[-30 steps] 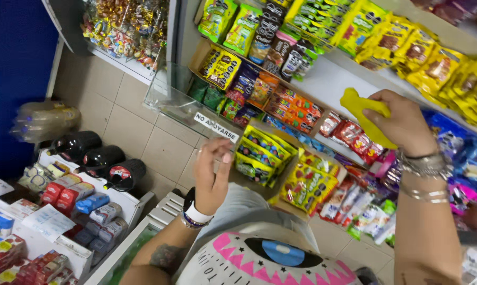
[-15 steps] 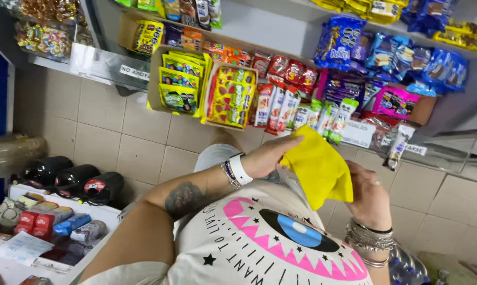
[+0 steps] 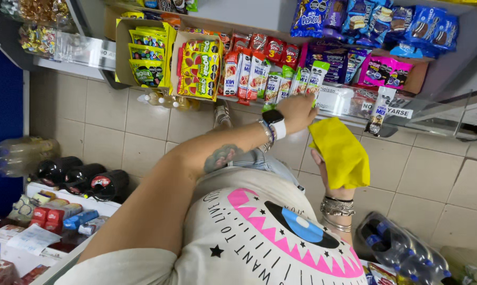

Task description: The person restocks candy and snack items on grocery shelves by hand, taking items from a cardboard box and placing them into designated slots or hanging them on racks.

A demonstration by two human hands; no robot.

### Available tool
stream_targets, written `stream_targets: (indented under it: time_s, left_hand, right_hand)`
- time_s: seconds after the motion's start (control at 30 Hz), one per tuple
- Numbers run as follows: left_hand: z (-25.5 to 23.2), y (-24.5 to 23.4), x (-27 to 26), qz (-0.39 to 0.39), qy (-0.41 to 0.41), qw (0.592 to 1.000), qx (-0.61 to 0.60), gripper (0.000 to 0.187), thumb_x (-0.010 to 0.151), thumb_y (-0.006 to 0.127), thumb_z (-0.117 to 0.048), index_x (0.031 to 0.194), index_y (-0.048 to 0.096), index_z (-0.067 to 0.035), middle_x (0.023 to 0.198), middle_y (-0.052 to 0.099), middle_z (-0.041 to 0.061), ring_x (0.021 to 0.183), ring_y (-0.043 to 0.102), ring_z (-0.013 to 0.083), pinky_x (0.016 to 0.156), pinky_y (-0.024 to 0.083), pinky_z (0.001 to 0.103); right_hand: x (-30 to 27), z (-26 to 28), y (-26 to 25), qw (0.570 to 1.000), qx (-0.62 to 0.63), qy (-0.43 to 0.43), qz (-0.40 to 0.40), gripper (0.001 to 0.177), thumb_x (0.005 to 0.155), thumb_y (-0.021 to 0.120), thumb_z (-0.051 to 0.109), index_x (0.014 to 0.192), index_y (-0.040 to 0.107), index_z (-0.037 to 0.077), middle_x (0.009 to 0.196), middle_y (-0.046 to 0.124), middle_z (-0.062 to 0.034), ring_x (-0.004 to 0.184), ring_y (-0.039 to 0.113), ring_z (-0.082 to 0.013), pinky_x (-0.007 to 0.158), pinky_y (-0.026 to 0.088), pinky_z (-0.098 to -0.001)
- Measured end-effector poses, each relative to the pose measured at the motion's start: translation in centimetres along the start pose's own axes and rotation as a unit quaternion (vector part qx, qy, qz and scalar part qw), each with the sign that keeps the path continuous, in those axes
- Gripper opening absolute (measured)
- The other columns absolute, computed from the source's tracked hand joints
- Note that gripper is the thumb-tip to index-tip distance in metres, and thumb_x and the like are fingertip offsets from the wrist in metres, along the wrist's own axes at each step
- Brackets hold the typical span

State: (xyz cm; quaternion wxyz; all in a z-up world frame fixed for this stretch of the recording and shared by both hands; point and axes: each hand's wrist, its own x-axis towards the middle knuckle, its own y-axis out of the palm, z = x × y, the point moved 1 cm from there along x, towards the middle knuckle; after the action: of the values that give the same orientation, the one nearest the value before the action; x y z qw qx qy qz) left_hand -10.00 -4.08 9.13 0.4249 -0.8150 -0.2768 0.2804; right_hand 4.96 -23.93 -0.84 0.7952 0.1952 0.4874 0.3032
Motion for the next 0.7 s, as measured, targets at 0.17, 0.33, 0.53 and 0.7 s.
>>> stream_targets:
  time_s: [0.17,0.33,0.53,0.7]
  left_hand:
    - [4.1,7.5,6.9,-0.031,-0.061,0.997,0.039,0.044,0.084,0.066,-0.048,0.096,0.062,-0.006,0.080,0.069,0.012,0.082,0.076,0.0374,0.068,0.061,0.050]
    - [3.3,7.4,7.3,-0.024,-0.093,0.995,0.010,0.030,0.078,0.067,-0.036,0.085,0.068,-0.007,0.079,0.070,0.010,0.085,0.077,0.0366,0.075,0.062,0.052]
    - [-0.7,-0.2,2.8,-0.014,-0.120,0.992,-0.036,0.041,0.074,0.062,-0.043,0.084,0.072,-0.005,0.086,0.076,0.014,0.095,0.076,0.0366,0.083,0.061,0.051]
    - [-4.1,-2.0,-1.2,-0.047,0.029,0.995,-0.080,0.045,0.085,0.065,-0.049,0.104,0.066,-0.008,0.104,0.066,0.024,0.091,0.075,0.0402,0.074,0.063,0.049]
  right_hand:
    - [-1.9,1.6,3.0,0.999,0.041,-0.003,0.011,0.050,0.101,0.057,0.039,0.141,0.058,0.009,0.146,0.058,-0.0198,0.133,0.057,-0.0461,0.105,0.050,-0.0655]
    - [-4.9,3.2,7.2,0.996,0.081,-0.007,0.022,0.051,0.104,0.050,0.038,0.143,0.055,0.005,0.147,0.055,-0.0227,0.137,0.052,-0.0491,0.108,0.048,-0.0679]
    - [-6.5,3.6,9.6,0.995,0.099,-0.005,0.026,0.052,0.105,0.045,0.039,0.141,0.054,0.002,0.143,0.056,-0.0217,0.137,0.054,-0.0478,0.109,0.048,-0.0666]
    - [-4.6,1.8,10.5,0.996,0.069,-0.033,0.043,0.054,0.099,0.052,0.048,0.133,0.060,0.006,0.137,0.061,-0.0159,0.127,0.062,-0.0429,0.109,0.053,-0.0631]
